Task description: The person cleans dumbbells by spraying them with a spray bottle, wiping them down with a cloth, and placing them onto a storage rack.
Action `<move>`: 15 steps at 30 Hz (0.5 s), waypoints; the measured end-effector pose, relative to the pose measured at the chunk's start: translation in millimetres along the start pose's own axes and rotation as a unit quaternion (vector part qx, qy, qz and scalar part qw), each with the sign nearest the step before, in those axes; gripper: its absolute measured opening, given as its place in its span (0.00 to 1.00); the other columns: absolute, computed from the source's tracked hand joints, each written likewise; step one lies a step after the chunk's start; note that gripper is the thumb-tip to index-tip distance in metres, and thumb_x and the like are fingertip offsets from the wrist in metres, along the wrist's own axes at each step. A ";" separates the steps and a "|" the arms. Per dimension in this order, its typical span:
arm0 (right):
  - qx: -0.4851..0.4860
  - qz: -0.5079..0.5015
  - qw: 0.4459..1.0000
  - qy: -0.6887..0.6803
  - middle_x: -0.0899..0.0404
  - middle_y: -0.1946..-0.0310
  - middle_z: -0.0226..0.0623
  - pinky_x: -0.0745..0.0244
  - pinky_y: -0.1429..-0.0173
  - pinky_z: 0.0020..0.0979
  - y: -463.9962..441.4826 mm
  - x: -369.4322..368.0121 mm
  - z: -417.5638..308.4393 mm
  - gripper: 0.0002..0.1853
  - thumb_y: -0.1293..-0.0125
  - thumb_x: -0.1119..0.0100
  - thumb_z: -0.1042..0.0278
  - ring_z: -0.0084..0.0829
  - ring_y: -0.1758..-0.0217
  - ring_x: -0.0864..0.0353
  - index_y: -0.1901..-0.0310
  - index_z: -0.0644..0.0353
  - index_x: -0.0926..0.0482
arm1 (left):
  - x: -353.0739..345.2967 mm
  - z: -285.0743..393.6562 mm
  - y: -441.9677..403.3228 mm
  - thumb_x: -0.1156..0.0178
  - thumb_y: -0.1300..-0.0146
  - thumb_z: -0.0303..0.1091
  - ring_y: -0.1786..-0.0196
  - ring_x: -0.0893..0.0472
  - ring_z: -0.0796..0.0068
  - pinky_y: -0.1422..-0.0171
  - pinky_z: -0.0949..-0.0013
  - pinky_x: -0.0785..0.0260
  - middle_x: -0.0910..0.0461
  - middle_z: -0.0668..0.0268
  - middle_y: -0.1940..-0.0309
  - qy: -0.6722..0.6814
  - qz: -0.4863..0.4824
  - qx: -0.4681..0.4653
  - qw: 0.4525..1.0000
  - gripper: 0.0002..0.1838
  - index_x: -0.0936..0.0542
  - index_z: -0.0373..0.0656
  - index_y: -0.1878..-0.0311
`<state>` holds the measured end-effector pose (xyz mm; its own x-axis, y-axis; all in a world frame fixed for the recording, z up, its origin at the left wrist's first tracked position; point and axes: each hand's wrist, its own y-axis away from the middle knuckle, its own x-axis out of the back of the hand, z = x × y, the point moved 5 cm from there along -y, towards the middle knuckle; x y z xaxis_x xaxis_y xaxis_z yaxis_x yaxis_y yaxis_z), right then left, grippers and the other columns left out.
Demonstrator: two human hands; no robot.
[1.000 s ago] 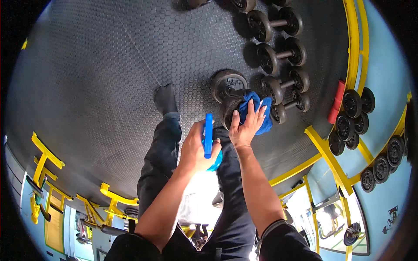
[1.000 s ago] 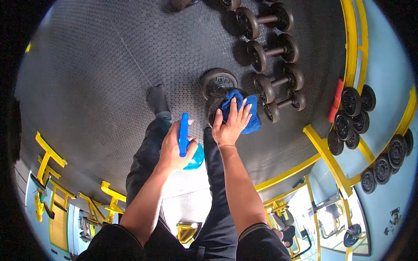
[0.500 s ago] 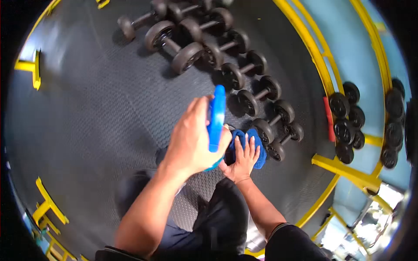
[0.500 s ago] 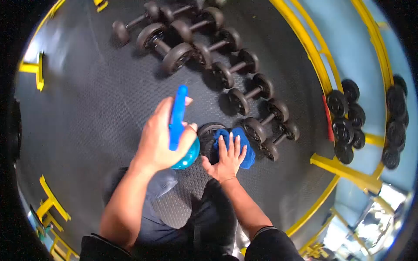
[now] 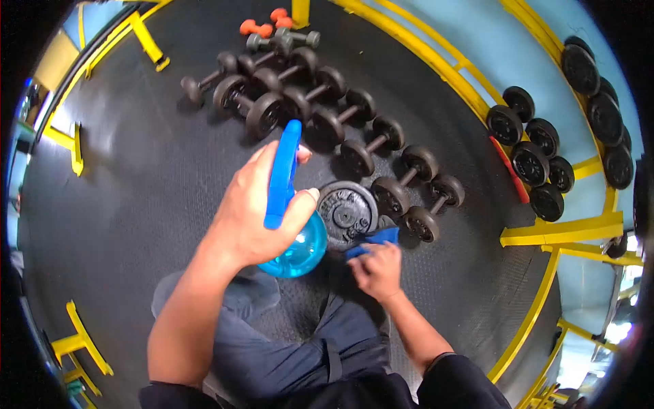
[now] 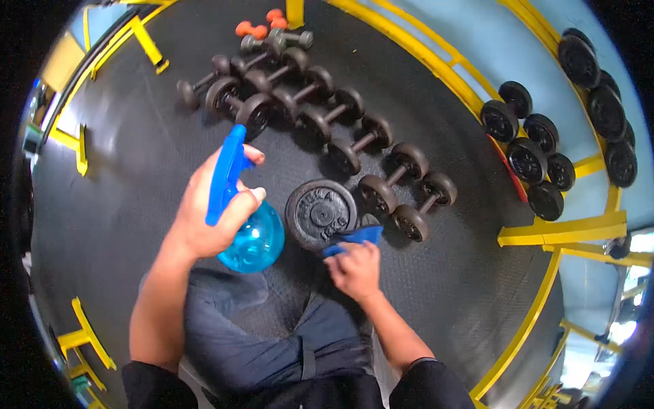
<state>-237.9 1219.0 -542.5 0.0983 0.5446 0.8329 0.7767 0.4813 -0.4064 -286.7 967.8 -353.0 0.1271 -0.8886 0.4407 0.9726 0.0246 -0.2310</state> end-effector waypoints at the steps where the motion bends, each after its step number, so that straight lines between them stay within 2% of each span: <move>1: -0.148 0.028 0.988 -0.043 0.18 0.61 0.35 0.29 0.49 0.43 20.5 -2.1 30.3 0.10 0.46 0.30 0.62 0.36 0.60 0.20 0.67 0.54 0.22 | 3.2 1.6 6.7 0.37 0.47 0.30 0.66 0.19 0.61 0.56 0.63 0.26 0.22 0.53 0.59 -0.016 0.002 -0.019 1.000 0.21 0.27 0.34 0.50; 2: -0.292 0.061 0.951 -0.083 0.18 0.65 0.34 0.25 0.55 0.40 37.6 -8.4 59.0 0.10 0.44 0.31 0.62 0.36 0.64 0.19 0.67 0.55 0.22 | 10.3 7.7 8.5 0.36 0.47 0.30 0.66 0.19 0.63 0.57 0.64 0.26 0.22 0.53 0.59 -0.037 0.003 -0.046 0.998 0.21 0.27 0.34 0.50; 3: -0.389 0.123 0.891 -0.198 0.17 0.65 0.34 0.24 0.59 0.37 42.8 -6.6 76.0 0.09 0.40 0.34 0.62 0.34 0.68 0.19 0.67 0.57 0.22 | 16.1 9.7 8.6 0.36 0.47 0.30 0.66 0.19 0.63 0.57 0.64 0.26 0.22 0.53 0.59 -0.043 0.007 -0.043 0.998 0.21 0.27 0.34 0.50; 4: -0.479 0.180 0.803 -0.305 0.17 0.66 0.34 0.23 0.63 0.33 51.0 -7.7 89.8 0.09 0.37 0.37 0.61 0.33 0.71 0.19 0.66 0.58 0.22 | 21.2 9.1 9.0 0.36 0.47 0.30 0.66 0.19 0.65 0.57 0.66 0.26 0.22 0.54 0.59 -0.029 0.021 -0.024 0.999 0.22 0.27 0.33 0.49; 5: -0.485 0.190 0.708 -0.478 0.19 0.56 0.34 0.24 0.49 0.37 55.2 -16.9 96.2 0.14 0.32 0.44 0.60 0.34 0.58 0.18 0.52 0.60 0.23 | 25.3 8.8 9.7 0.36 0.47 0.30 0.67 0.20 0.67 0.58 0.67 0.26 0.23 0.55 0.59 -0.013 0.033 -0.005 0.999 0.23 0.27 0.33 0.48; 6: -0.487 0.186 0.707 -0.477 0.19 0.56 0.34 0.24 0.49 0.37 50.2 -17.4 87.5 0.14 0.32 0.44 0.60 0.34 0.58 0.18 0.52 0.60 0.23 | 29.7 7.8 9.7 0.35 0.46 0.30 0.68 0.21 0.70 0.58 0.68 0.27 0.23 0.57 0.58 0.006 0.028 0.027 0.999 0.24 0.28 0.33 0.47; 8: -0.441 0.227 0.571 -0.654 0.25 0.46 0.36 0.33 0.37 0.35 28.8 -30.5 48.2 0.24 0.34 0.44 0.59 0.32 0.43 0.27 0.39 0.61 0.30 | 34.8 3.9 8.2 0.35 0.46 0.31 0.69 0.22 0.71 0.59 0.69 0.27 0.22 0.58 0.57 -0.010 0.042 -0.012 0.999 0.24 0.28 0.33 0.47; 9: -0.451 0.184 0.563 -0.668 0.34 0.36 0.37 0.45 0.29 0.35 30.9 -49.9 39.5 0.31 0.34 0.46 0.60 0.31 0.34 0.36 0.32 0.61 0.39 | 31.9 5.7 6.8 0.35 0.46 0.31 0.69 0.22 0.71 0.59 0.69 0.27 0.22 0.58 0.57 -0.010 0.041 -0.011 0.999 0.24 0.28 0.33 0.47; 11: -0.451 0.226 0.613 -0.608 0.34 0.37 0.37 0.46 0.29 0.34 11.5 -55.9 27.0 0.31 0.34 0.45 0.60 0.31 0.35 0.36 0.32 0.62 0.39 | 27.2 6.6 2.8 0.38 0.48 0.34 0.66 0.30 0.86 0.56 0.78 0.35 0.23 0.67 0.53 0.053 0.054 0.070 0.995 0.24 0.26 0.36 0.46; 12: -0.463 0.236 0.648 -0.557 0.33 0.37 0.37 0.46 0.29 0.34 5.6 -59.3 31.7 0.30 0.34 0.45 0.61 0.31 0.35 0.36 0.32 0.62 0.38 | 28.6 8.0 -0.2 0.38 0.48 0.34 0.66 0.30 0.86 0.56 0.78 0.35 0.23 0.67 0.53 0.052 0.058 0.072 0.994 0.24 0.26 0.36 0.46; 14: -0.472 0.203 0.684 -0.518 0.30 0.40 0.36 0.46 0.30 0.31 -12.4 -62.4 51.6 0.27 0.33 0.44 0.61 0.29 0.38 0.34 0.35 0.62 0.34 | 26.3 7.7 -4.8 0.39 0.47 0.33 0.65 0.30 0.85 0.57 0.77 0.35 0.23 0.67 0.53 0.016 0.008 0.080 0.997 0.24 0.26 0.36 0.46; 15: -0.466 0.176 0.694 -0.520 0.27 0.44 0.35 0.44 0.32 0.29 -19.7 -67.9 73.0 0.24 0.34 0.44 0.61 0.28 0.40 0.32 0.38 0.62 0.30 | 26.0 7.9 -6.2 0.39 0.47 0.32 0.65 0.29 0.84 0.57 0.77 0.35 0.23 0.67 0.55 0.036 0.012 0.074 0.997 0.23 0.26 0.35 0.46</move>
<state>-305.3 1222.6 -618.4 0.2586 0.9498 -0.1760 0.9312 -0.1966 0.3069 -287.8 948.2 -333.3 0.1424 -0.9170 0.3727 0.9881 0.1094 -0.1083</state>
